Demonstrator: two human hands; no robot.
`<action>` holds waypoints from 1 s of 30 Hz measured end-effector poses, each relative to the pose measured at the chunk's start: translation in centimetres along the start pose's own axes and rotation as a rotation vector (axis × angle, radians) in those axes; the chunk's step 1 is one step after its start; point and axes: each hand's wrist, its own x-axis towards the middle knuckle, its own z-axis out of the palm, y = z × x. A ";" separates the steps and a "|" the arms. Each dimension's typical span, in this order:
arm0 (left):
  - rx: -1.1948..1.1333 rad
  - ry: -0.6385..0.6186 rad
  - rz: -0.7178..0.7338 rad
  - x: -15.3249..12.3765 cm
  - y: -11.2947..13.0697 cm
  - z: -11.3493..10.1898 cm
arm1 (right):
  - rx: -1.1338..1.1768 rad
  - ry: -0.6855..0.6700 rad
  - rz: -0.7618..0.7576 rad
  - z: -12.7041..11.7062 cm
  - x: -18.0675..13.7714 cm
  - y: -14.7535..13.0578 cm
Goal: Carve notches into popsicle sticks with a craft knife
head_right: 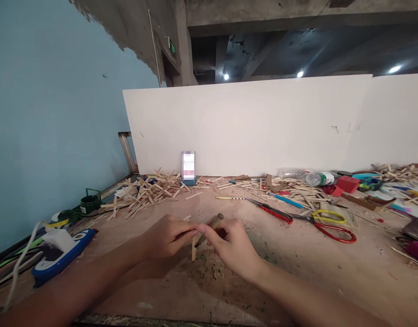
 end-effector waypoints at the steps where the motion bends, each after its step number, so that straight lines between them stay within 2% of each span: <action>1: 0.002 0.003 0.003 0.0 0.0 0.0 | 0.002 0.013 0.000 -0.1 0.0 0.0; 8: -0.005 0.014 0.010 -0.1 0.0 0.0 | 0.024 -0.029 0.014 0.1 0.0 0.1; 13: 0.000 0.023 0.022 0.0 0.2 -0.1 | 0.034 -0.004 0.031 0.0 0.0 0.2; 17: -0.005 0.021 0.028 0.0 0.2 -0.1 | 0.045 -0.057 0.017 0.0 0.1 0.0; 30: -0.049 0.031 0.015 -0.5 -0.5 0.2 | 0.047 -0.039 0.001 -0.3 0.0 0.0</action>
